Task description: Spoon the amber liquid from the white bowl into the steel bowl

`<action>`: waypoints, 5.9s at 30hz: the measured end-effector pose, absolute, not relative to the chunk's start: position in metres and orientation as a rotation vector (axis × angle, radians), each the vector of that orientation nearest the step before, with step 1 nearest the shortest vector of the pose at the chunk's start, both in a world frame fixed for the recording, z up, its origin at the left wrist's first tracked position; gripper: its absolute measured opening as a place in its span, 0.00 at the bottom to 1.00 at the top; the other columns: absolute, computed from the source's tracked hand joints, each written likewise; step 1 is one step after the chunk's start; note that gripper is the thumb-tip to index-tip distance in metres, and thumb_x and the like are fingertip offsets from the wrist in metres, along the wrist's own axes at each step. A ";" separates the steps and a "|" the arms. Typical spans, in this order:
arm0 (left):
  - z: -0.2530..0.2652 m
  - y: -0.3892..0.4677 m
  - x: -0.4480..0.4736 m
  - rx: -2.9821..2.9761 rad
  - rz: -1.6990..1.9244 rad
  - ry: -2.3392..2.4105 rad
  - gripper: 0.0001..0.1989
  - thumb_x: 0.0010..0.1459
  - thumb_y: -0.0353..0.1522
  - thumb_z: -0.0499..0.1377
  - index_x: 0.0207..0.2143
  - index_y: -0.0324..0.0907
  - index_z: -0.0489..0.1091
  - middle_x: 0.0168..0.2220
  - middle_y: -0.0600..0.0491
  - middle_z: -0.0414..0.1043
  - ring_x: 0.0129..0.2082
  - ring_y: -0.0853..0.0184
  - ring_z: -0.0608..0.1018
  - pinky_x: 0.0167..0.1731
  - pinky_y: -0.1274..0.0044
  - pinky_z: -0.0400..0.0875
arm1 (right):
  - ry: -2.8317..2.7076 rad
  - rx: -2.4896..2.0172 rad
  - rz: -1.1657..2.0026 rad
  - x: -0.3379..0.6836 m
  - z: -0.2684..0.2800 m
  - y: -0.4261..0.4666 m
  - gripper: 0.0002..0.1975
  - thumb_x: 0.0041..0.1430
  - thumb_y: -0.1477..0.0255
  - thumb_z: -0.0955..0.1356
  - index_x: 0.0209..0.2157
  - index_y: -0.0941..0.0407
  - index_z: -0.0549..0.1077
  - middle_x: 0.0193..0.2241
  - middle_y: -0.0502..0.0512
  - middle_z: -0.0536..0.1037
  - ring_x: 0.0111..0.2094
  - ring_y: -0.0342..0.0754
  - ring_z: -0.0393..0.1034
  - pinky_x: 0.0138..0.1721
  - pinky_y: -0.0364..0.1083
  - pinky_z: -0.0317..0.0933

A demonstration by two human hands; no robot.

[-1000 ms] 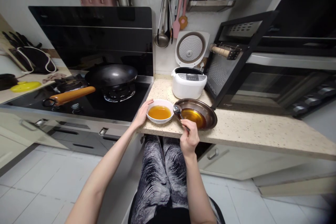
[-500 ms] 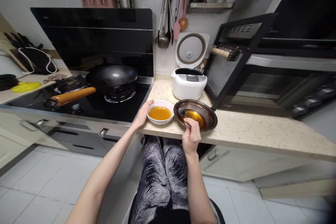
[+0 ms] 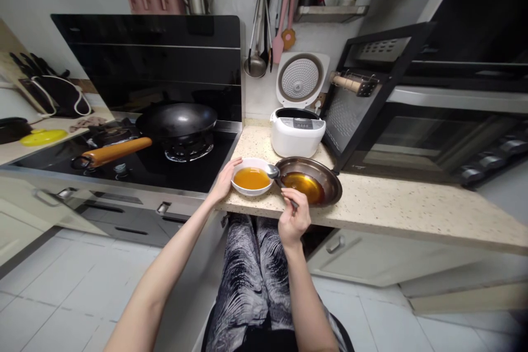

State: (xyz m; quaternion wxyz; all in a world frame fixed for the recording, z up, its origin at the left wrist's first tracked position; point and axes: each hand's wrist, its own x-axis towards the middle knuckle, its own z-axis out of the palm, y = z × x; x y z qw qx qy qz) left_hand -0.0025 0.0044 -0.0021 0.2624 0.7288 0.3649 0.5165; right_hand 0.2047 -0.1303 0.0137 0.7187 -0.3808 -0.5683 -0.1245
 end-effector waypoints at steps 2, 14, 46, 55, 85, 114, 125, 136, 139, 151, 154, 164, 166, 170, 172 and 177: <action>-0.003 0.005 -0.002 1.964 1.409 0.982 0.25 0.71 0.43 0.44 0.56 0.40 0.72 0.65 0.44 0.67 0.67 0.58 0.67 0.71 0.61 0.54 | -1.315 -0.845 -0.208 0.193 0.011 -0.128 0.10 0.68 0.80 0.63 0.43 0.53 0.72 0.36 0.55 0.79 0.40 0.47 0.77 0.44 0.49 0.72; -0.003 0.004 0.000 1.941 1.417 0.974 0.25 0.71 0.43 0.44 0.57 0.40 0.72 0.65 0.44 0.67 0.67 0.59 0.68 0.71 0.62 0.54 | -1.350 -0.941 -0.032 0.172 -0.007 -0.105 0.08 0.70 0.76 0.62 0.41 0.55 0.74 0.36 0.54 0.79 0.40 0.45 0.75 0.45 0.45 0.69; -0.005 0.007 -0.002 1.958 1.408 0.983 0.25 0.71 0.43 0.44 0.57 0.40 0.72 0.65 0.44 0.67 0.67 0.59 0.67 0.71 0.61 0.53 | -0.980 -0.933 0.239 0.180 0.007 -0.119 0.09 0.69 0.67 0.65 0.39 0.56 0.74 0.36 0.55 0.79 0.35 0.44 0.75 0.42 0.46 0.71; -0.002 0.004 -0.002 1.959 1.398 0.994 0.25 0.71 0.43 0.43 0.56 0.40 0.72 0.65 0.44 0.67 0.67 0.59 0.67 0.71 0.61 0.53 | -0.903 -0.913 0.139 0.195 0.021 -0.123 0.07 0.68 0.67 0.65 0.39 0.56 0.71 0.37 0.55 0.77 0.35 0.45 0.76 0.41 0.47 0.73; -0.001 0.004 -0.002 1.959 1.392 1.003 0.25 0.71 0.43 0.44 0.57 0.41 0.72 0.65 0.44 0.67 0.68 0.59 0.67 0.71 0.61 0.52 | -1.428 -0.968 -0.331 0.255 0.001 -0.126 0.15 0.67 0.80 0.61 0.48 0.53 0.75 0.39 0.57 0.81 0.44 0.51 0.77 0.48 0.55 0.72; -0.004 0.005 0.000 1.937 1.420 0.966 0.25 0.71 0.42 0.44 0.57 0.39 0.72 0.65 0.43 0.67 0.67 0.58 0.68 0.71 0.61 0.54 | -1.367 -0.886 -0.068 0.180 0.005 -0.117 0.09 0.70 0.76 0.62 0.41 0.54 0.73 0.37 0.55 0.79 0.42 0.47 0.76 0.45 0.49 0.72; -0.004 0.005 -0.001 1.946 1.414 0.970 0.25 0.71 0.42 0.44 0.57 0.39 0.72 0.65 0.44 0.67 0.67 0.59 0.68 0.71 0.62 0.54 | -1.374 -0.946 -0.003 0.175 -0.006 -0.104 0.09 0.70 0.74 0.61 0.40 0.55 0.73 0.36 0.55 0.78 0.41 0.47 0.75 0.45 0.47 0.69; -0.005 0.006 0.000 1.942 1.416 0.979 0.25 0.71 0.42 0.43 0.57 0.39 0.72 0.65 0.44 0.67 0.67 0.59 0.68 0.71 0.62 0.54 | -1.159 -0.992 0.278 0.170 -0.012 -0.104 0.09 0.69 0.66 0.64 0.39 0.55 0.74 0.37 0.55 0.79 0.40 0.48 0.75 0.47 0.48 0.68; -0.005 0.006 0.000 1.933 1.419 0.978 0.25 0.71 0.42 0.44 0.57 0.39 0.72 0.65 0.44 0.67 0.67 0.59 0.68 0.71 0.62 0.54 | -1.081 -0.982 0.336 0.168 -0.013 -0.106 0.10 0.69 0.65 0.64 0.39 0.55 0.74 0.37 0.55 0.79 0.40 0.48 0.74 0.46 0.49 0.68; -0.005 0.007 -0.001 1.941 1.414 0.987 0.25 0.71 0.43 0.44 0.57 0.41 0.72 0.65 0.45 0.67 0.67 0.59 0.68 0.71 0.62 0.54 | -1.045 -0.956 0.302 0.171 -0.009 -0.111 0.10 0.69 0.65 0.65 0.39 0.55 0.75 0.37 0.54 0.79 0.39 0.46 0.75 0.46 0.48 0.69; -0.005 0.007 -0.001 1.949 1.409 0.992 0.25 0.71 0.43 0.44 0.57 0.41 0.72 0.65 0.45 0.67 0.67 0.59 0.68 0.71 0.62 0.54 | -1.053 -0.959 0.264 0.174 -0.005 -0.113 0.10 0.69 0.65 0.65 0.40 0.55 0.74 0.37 0.55 0.79 0.38 0.46 0.75 0.45 0.47 0.70; -0.003 0.005 -0.001 1.948 1.411 0.996 0.25 0.71 0.42 0.44 0.57 0.40 0.72 0.65 0.44 0.67 0.67 0.59 0.68 0.71 0.62 0.54 | -1.017 -0.940 0.188 0.184 0.008 -0.118 0.09 0.69 0.67 0.64 0.39 0.55 0.73 0.37 0.55 0.78 0.36 0.45 0.75 0.43 0.47 0.71; -0.003 0.005 -0.001 1.948 1.410 0.994 0.25 0.71 0.42 0.44 0.57 0.40 0.72 0.65 0.44 0.67 0.67 0.59 0.68 0.71 0.62 0.54 | -1.010 -0.945 0.173 0.185 0.010 -0.118 0.09 0.69 0.66 0.65 0.38 0.55 0.73 0.36 0.55 0.78 0.37 0.46 0.75 0.43 0.48 0.71; -0.003 0.005 -0.001 1.951 1.409 0.993 0.26 0.71 0.43 0.44 0.57 0.39 0.72 0.65 0.43 0.67 0.67 0.59 0.68 0.71 0.62 0.54 | -0.984 -0.923 0.141 0.191 0.014 -0.118 0.08 0.69 0.66 0.65 0.39 0.56 0.72 0.37 0.55 0.78 0.37 0.45 0.75 0.43 0.48 0.71; -0.003 0.005 -0.001 1.953 1.410 0.992 0.26 0.71 0.43 0.44 0.57 0.39 0.72 0.65 0.43 0.67 0.67 0.59 0.68 0.71 0.62 0.54 | -0.965 -0.913 0.127 0.195 0.016 -0.119 0.08 0.69 0.67 0.65 0.39 0.56 0.72 0.37 0.55 0.77 0.37 0.45 0.75 0.43 0.48 0.72; -0.002 0.004 -0.001 1.949 1.408 0.996 0.26 0.71 0.43 0.44 0.57 0.39 0.72 0.65 0.44 0.67 0.67 0.59 0.68 0.71 0.62 0.54 | -0.933 -0.914 0.053 0.208 0.020 -0.123 0.07 0.68 0.67 0.65 0.39 0.55 0.72 0.37 0.55 0.77 0.37 0.46 0.76 0.43 0.49 0.73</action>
